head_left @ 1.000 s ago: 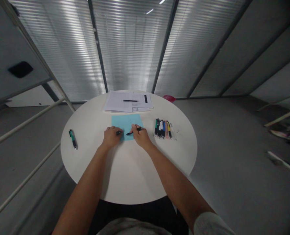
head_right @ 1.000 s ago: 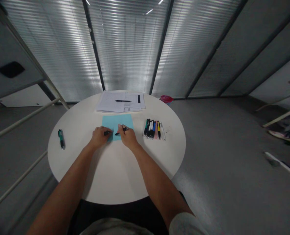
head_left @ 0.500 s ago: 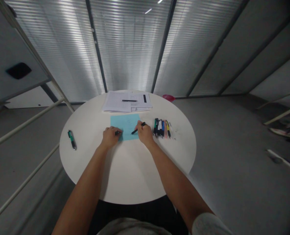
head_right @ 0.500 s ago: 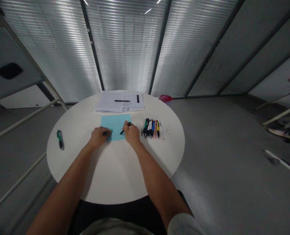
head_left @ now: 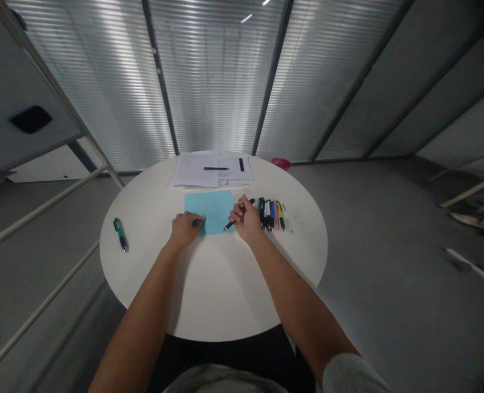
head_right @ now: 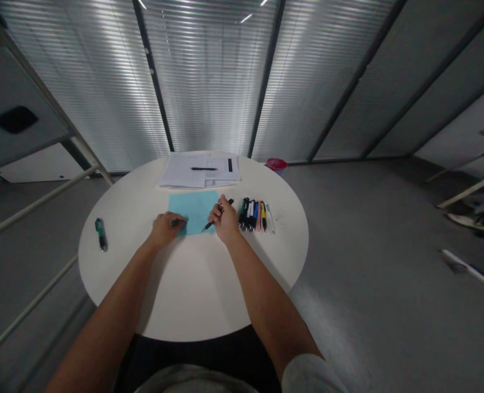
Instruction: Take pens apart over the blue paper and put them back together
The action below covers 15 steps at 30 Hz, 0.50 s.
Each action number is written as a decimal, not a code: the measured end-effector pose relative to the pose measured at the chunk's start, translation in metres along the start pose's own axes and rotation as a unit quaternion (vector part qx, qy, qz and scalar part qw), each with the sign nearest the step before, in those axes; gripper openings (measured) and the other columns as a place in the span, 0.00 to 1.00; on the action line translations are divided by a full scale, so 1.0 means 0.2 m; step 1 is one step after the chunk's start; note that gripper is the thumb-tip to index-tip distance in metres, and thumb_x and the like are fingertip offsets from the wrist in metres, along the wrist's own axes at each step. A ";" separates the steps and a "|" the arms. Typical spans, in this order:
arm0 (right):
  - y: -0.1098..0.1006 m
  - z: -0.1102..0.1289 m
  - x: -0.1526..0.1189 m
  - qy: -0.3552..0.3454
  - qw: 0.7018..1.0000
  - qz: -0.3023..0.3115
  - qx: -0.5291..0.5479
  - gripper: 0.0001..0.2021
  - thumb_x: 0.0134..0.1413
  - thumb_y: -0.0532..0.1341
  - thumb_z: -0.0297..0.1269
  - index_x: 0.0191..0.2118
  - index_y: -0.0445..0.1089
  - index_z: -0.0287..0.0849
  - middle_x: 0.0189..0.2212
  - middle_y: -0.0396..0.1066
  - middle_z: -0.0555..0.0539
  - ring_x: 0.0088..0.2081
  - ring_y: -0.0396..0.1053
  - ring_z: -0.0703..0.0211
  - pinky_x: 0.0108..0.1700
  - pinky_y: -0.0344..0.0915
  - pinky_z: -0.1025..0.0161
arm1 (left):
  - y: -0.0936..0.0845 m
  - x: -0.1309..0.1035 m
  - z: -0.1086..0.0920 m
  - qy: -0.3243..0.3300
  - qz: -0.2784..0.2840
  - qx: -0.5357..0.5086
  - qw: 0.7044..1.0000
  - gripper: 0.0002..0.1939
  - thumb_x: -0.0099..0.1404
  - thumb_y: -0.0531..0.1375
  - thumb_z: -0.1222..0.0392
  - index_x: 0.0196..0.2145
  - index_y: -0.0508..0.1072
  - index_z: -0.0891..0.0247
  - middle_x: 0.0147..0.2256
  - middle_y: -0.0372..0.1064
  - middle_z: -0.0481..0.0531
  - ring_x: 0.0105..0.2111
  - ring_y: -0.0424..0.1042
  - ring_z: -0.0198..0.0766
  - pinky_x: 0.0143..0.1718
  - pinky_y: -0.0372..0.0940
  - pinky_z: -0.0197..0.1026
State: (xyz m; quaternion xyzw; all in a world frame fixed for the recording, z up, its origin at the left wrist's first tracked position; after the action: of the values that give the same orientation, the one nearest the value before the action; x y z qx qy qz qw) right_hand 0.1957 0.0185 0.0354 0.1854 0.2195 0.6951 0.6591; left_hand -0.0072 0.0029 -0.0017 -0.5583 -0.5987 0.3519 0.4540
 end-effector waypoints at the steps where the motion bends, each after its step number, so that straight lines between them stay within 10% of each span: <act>1: -0.01 0.01 -0.01 0.029 0.999 0.025 0.022 0.24 0.51 0.54 0.63 0.23 0.55 0.46 0.14 0.44 0.60 0.15 0.42 0.68 0.20 0.50 0.67 | 0.00 0.00 0.00 -0.001 0.000 0.000 1.000 0.13 0.62 0.56 0.54 0.41 0.79 0.50 0.44 0.74 0.51 0.45 0.70 0.48 0.48 0.62 0.47; 7: -0.07 0.06 -0.03 0.054 0.991 0.085 0.088 0.23 0.54 0.45 0.60 0.21 0.52 0.45 0.14 0.41 0.58 0.16 0.36 0.68 0.20 0.44 0.67 | 0.00 0.00 -0.01 -0.001 -0.004 -0.001 1.000 0.13 0.62 0.56 0.55 0.41 0.79 0.50 0.44 0.73 0.51 0.45 0.69 0.47 0.49 0.62 0.47; 15: -0.07 0.07 0.02 -0.012 0.998 -0.031 -0.044 0.18 0.51 0.50 0.57 0.35 0.59 0.47 0.20 0.52 0.58 0.16 0.47 0.67 0.18 0.46 0.69 | -0.01 -0.01 -0.02 -0.004 0.006 -0.007 1.000 0.13 0.62 0.56 0.55 0.41 0.79 0.50 0.44 0.73 0.52 0.45 0.69 0.48 0.49 0.62 0.48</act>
State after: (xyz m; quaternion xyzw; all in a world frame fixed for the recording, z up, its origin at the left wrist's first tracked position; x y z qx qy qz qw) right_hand 0.2147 0.0232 0.0391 0.1572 0.1865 0.6814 0.6901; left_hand -0.0049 0.0012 0.0017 -0.5639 -0.5993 0.3525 0.4457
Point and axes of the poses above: each hand's wrist, its own x-axis towards the middle knuckle, its own y-axis out of the palm, z = x × y, the point moved 1 cm from there along x, towards the middle knuckle
